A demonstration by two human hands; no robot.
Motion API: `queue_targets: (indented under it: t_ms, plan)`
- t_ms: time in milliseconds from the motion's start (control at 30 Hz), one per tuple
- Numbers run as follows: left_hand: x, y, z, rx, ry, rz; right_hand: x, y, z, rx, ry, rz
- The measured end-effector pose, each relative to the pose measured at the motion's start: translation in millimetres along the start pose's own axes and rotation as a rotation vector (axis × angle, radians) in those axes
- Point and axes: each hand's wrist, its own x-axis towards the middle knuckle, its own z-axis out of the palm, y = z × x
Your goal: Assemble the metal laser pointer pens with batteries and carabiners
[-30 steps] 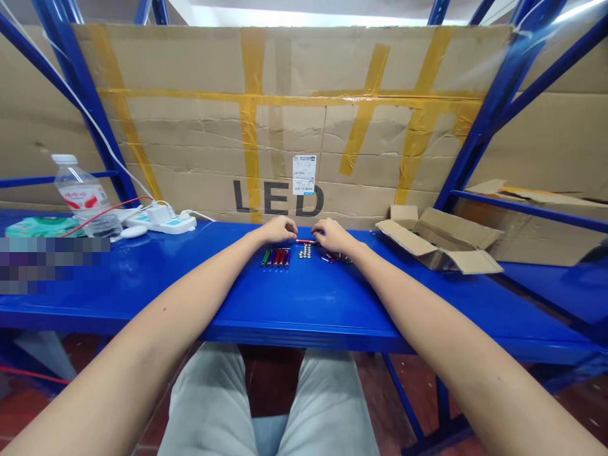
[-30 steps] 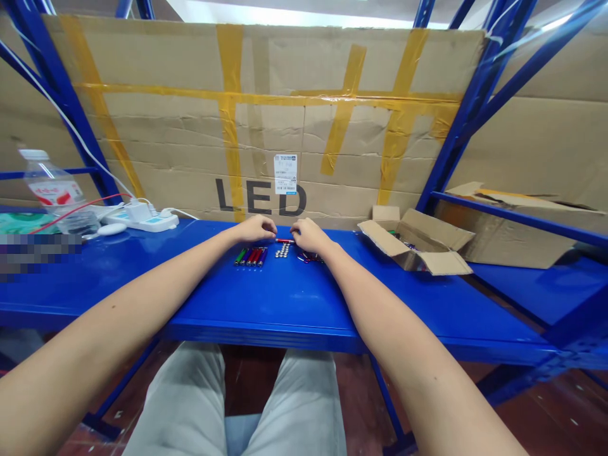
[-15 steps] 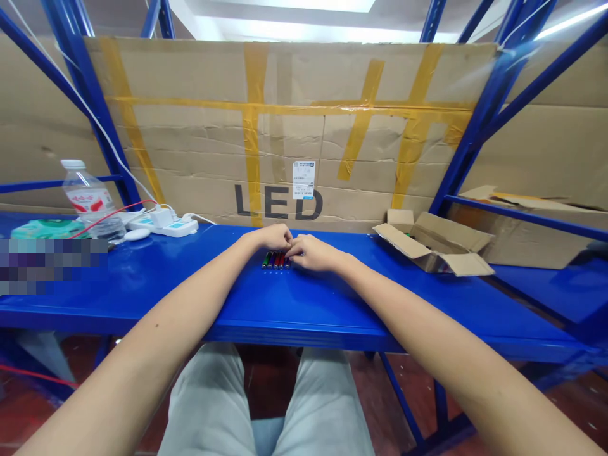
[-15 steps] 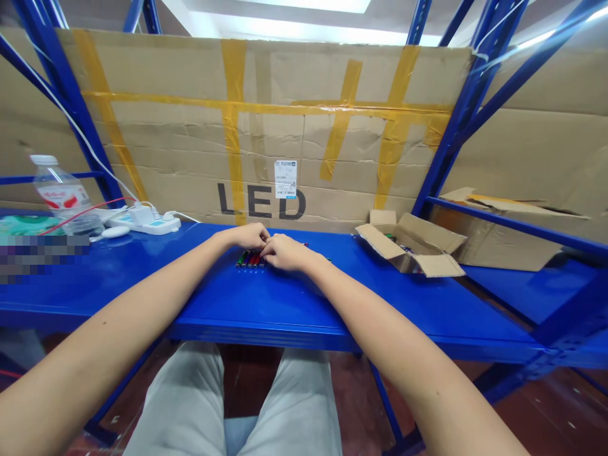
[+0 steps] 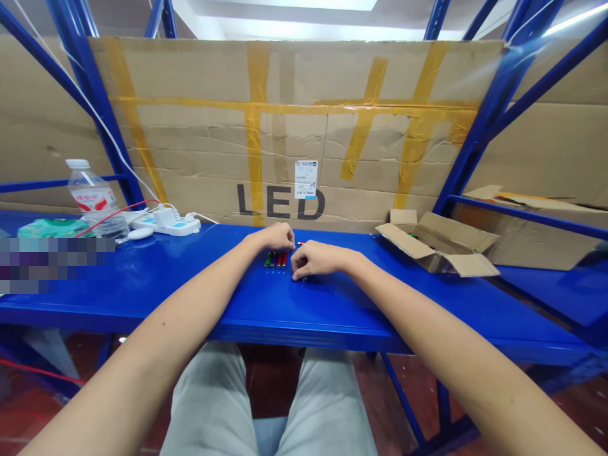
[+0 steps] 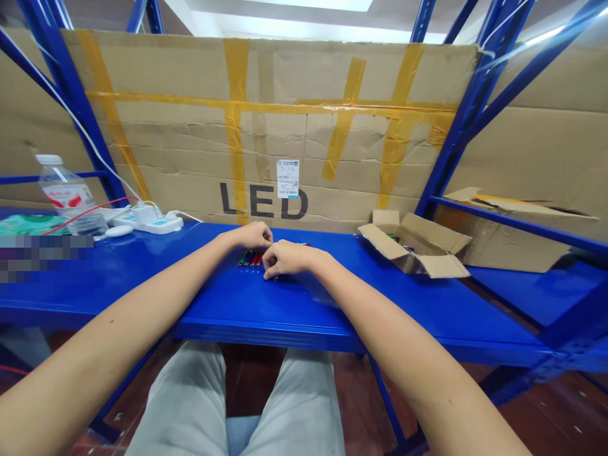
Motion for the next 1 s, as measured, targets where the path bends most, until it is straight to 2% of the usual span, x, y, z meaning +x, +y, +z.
queue_targets:
  t_ms: [133,267,300,400,500,633,1000]
  plan:
    - [-1.7,1.7,-0.1,-0.004,0.028,-0.004,-5.9,-7.2,-6.4,-0.034,-0.131,0.133]
    - [-2.9,5.3,-2.1,0.027,0.085,0.071,-18.5,10.7,-19.8,0.043,-0.213,0.221]
    - [-3.0,6.5,-1.9,0.024,0.094,0.092,-22.8,19.0,-24.7,0.093,-0.202,0.228]
    - [-3.5,11.9,0.6,-0.017,0.079,0.131,-35.1,46.0,-38.6,0.225,-0.015,0.307]
    - [-6.1,20.2,3.0,-0.046,0.029,0.150,-40.5,66.9,-44.2,0.184,0.148,0.369]
    - [-11.0,30.9,3.4,-0.019,-0.013,0.146,-35.8,79.5,-38.7,0.090,0.277,0.354]
    - [-11.4,36.6,10.9,-0.003,-0.074,0.119,-29.8,81.7,-31.1,0.000,0.309,0.358]
